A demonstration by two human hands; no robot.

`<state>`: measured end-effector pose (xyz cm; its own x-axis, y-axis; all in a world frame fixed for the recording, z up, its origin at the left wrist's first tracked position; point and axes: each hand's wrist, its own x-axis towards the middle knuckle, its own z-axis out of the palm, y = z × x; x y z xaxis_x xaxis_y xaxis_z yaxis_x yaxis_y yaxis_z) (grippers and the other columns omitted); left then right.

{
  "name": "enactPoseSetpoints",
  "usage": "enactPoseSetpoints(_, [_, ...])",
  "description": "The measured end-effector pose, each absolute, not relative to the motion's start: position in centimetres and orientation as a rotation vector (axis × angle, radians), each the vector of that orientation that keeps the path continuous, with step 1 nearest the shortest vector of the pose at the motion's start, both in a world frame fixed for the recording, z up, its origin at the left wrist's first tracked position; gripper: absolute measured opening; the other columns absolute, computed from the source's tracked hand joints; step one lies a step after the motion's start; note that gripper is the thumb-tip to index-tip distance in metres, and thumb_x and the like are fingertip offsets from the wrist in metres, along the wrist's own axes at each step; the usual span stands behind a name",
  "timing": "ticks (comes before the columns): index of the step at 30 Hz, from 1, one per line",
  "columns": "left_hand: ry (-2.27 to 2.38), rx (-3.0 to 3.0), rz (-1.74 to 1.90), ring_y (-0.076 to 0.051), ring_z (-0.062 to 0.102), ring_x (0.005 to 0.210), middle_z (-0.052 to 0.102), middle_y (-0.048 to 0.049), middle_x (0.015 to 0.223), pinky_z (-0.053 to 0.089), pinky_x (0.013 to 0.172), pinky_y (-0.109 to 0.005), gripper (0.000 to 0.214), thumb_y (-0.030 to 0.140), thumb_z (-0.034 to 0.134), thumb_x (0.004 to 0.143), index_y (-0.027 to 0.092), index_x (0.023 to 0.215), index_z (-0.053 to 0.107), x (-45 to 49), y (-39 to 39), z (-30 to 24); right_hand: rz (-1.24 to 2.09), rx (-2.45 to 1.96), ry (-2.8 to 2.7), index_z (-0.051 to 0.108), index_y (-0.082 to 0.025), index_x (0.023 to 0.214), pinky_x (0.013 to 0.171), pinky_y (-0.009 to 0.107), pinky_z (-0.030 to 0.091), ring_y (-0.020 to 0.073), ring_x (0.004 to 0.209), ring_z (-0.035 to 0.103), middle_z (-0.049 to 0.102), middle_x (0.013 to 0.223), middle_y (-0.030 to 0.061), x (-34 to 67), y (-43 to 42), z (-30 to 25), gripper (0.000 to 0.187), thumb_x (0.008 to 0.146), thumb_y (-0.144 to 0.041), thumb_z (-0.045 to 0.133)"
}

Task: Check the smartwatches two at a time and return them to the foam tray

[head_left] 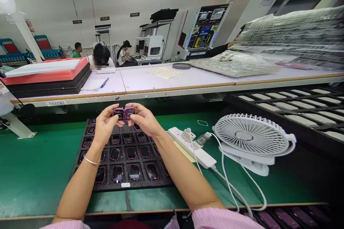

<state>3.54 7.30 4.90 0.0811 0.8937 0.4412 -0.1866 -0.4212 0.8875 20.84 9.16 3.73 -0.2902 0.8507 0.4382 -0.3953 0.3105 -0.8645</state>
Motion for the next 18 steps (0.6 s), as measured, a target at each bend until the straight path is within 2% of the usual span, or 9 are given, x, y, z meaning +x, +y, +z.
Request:
enactPoseSetpoints(6, [0.733, 1.436, 1.499, -0.012, 0.07, 0.058, 0.07, -0.0032, 0.093, 0.061, 0.058, -0.027, 0.04, 0.026, 0.067, 0.077, 0.018, 0.117, 0.065, 3.5, 7.16, 4.95, 1.326, -0.449, -1.35, 0.065, -0.023, 0.11, 0.057, 0.029, 0.054, 0.0108, 0.057, 0.061, 0.066, 0.089, -0.0011, 20.92, 9.03, 3.76, 0.039, 0.073, -0.027, 0.078])
enactPoseSetpoints(13, [0.728, 1.435, 1.487, -0.013, 0.07, 0.059, 0.07, -0.0037, 0.094, 0.061, 0.058, -0.027, 0.041, 0.026, 0.068, 0.077, 0.018, 0.117, 0.065, 3.48, 7.07, 4.88, 1.298, -0.46, -1.343, 0.066, -0.022, 0.108, 0.053, 0.026, 0.051, 0.009, 0.055, 0.059, 0.064, 0.088, -0.0006, 20.72, 9.28, 3.43, 0.031, 0.08, -0.032, 0.075])
enactPoseSetpoints(18, [0.72, 1.425, 1.485, -0.013, 0.07, 0.059, 0.069, -0.0031, 0.092, 0.061, 0.058, -0.027, 0.041, 0.025, 0.067, 0.076, 0.017, 0.117, 0.065, 3.51, 7.0, 4.93, 1.322, -0.381, -1.365, 0.065, -0.023, 0.113, 0.058, 0.026, 0.053, 0.009, 0.059, 0.061, 0.063, 0.092, -0.0011, 21.0, 9.02, 3.31, 0.038, 0.076, -0.025, 0.077])
